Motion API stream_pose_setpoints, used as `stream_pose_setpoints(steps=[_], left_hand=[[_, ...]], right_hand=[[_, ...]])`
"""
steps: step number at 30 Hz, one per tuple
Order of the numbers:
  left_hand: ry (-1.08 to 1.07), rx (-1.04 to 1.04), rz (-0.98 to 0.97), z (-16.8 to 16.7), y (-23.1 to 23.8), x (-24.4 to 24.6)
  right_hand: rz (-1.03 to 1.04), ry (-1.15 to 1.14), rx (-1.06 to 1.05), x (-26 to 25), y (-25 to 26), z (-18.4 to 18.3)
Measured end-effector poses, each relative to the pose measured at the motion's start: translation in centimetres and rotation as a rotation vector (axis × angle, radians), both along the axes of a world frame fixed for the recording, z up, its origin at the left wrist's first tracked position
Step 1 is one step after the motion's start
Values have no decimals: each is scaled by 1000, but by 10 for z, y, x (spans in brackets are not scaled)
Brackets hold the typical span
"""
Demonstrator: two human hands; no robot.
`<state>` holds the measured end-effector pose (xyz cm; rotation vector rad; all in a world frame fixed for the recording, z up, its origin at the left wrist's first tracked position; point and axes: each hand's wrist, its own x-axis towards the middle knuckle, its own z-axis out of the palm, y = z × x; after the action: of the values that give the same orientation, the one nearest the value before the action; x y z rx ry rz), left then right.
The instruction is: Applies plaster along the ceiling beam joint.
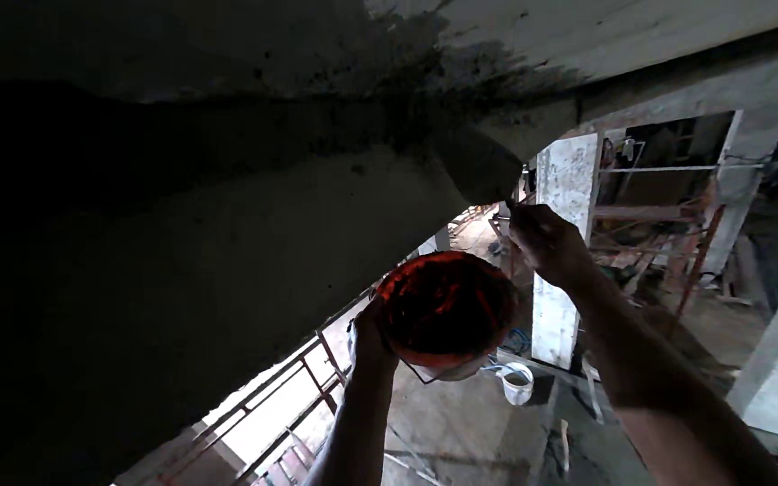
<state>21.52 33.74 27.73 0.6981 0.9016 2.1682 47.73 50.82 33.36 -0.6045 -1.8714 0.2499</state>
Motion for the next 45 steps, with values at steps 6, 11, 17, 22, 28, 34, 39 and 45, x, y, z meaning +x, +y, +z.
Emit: stream_pose_setpoints(steps=[6,11,17,22,28,34,39,45], left_hand=[[-17,-16,-2,-15,-10,-1],[2,-210,210,-63,-45,-18],[-58,-134,202,-77,-66,-32],[23,-84,168,-56,-69,-33],[59,-21,114,-41,-68,-18],[75,-93,222,-40,-80,-13],[125,-169,288,-47,-88,-16],[40,-168,216,-54,-78,-12]], right_hand=[[513,59,-511,-15,-35,29],[808,179,-766,-58,-88,52],[781,195,-797,-96,-136,61],[737,95,-723,-92,-160,67],[741,24,-705,-104,-193,68],[690,-112,-492,-100,-214,64],[491,-174,-116,-77,-202,27],[-14,-191,167,-62,-56,22]])
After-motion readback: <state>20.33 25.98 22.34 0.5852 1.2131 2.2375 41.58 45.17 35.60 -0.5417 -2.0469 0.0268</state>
